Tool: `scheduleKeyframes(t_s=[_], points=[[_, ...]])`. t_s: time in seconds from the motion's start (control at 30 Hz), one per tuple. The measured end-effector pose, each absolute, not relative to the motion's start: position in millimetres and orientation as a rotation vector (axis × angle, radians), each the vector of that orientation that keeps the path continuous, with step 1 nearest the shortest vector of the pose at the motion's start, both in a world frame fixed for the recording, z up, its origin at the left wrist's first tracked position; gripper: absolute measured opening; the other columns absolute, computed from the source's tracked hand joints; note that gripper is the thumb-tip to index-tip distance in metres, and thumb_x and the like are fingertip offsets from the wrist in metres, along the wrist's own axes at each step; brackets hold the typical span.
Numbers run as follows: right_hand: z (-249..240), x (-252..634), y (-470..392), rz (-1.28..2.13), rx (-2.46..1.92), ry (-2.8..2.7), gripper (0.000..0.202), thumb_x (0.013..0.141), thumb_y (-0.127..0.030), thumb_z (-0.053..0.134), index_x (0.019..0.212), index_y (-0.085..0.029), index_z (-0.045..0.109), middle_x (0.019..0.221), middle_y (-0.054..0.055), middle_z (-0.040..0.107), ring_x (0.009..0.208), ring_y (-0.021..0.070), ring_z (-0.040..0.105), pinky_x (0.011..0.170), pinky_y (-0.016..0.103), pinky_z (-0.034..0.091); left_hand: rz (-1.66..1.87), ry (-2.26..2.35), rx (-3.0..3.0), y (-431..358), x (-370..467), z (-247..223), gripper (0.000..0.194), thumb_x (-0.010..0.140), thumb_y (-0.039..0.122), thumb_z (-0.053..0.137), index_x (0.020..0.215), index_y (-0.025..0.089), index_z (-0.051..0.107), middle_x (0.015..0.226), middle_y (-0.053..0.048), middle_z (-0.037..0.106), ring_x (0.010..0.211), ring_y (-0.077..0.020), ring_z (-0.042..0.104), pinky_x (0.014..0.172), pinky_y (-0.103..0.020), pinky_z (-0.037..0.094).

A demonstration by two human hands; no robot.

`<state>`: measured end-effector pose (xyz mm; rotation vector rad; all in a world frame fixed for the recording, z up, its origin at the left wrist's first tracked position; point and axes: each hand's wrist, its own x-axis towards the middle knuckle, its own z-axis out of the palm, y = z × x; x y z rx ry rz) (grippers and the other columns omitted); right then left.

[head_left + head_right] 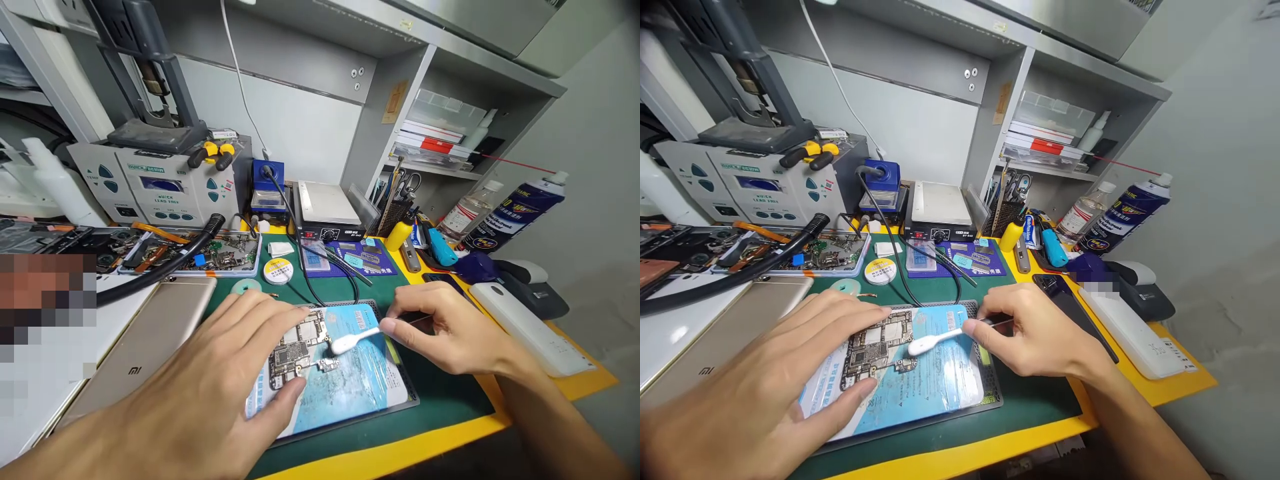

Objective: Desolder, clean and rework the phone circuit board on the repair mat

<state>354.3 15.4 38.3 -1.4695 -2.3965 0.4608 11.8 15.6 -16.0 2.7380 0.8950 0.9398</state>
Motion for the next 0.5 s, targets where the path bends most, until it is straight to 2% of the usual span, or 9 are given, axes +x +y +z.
scheduleKeyframes(t_s=[0.2,0.37,0.5], points=[[38.0,353.1,15.1,0.445,-1.490,-2.380,0.048,0.108,-0.050,0.065,0.071,-0.020,0.067,0.065,0.002,0.063,0.061,0.0149,0.050,0.060,0.032,0.034,0.942,0.924,2.782,17.2,11.7,-19.9,0.047,0.110,0.033,0.064,0.155,0.024,0.057,0.142,-0.004,0.073,0.133,-0.0239,0.064,0.114,-0.035,0.051],[36.8,350.7,16.3,0.400,-1.476,-2.378,0.046,0.107,-0.049,0.066,0.072,-0.019,0.069,0.066,0.003,0.065,0.061,0.0150,0.050,0.059,0.032,0.033,0.975,0.920,2.804,19.7,11.0,-23.8,0.046,0.110,0.034,0.066,0.155,0.025,0.058,0.143,-0.002,0.072,0.135,-0.0211,0.063,0.118,-0.030,0.047],[37.9,349.5,16.2,0.445,-1.449,-2.334,0.043,0.104,-0.047,0.069,0.072,-0.018,0.070,0.066,0.001,0.066,0.061,0.0137,0.051,0.060,0.030,0.035,1.070,0.894,2.824,21.1,15.2,-21.1,0.043,0.107,0.032,0.066,0.148,0.025,0.062,0.135,-0.001,0.076,0.128,-0.0190,0.067,0.111,-0.025,0.052]])
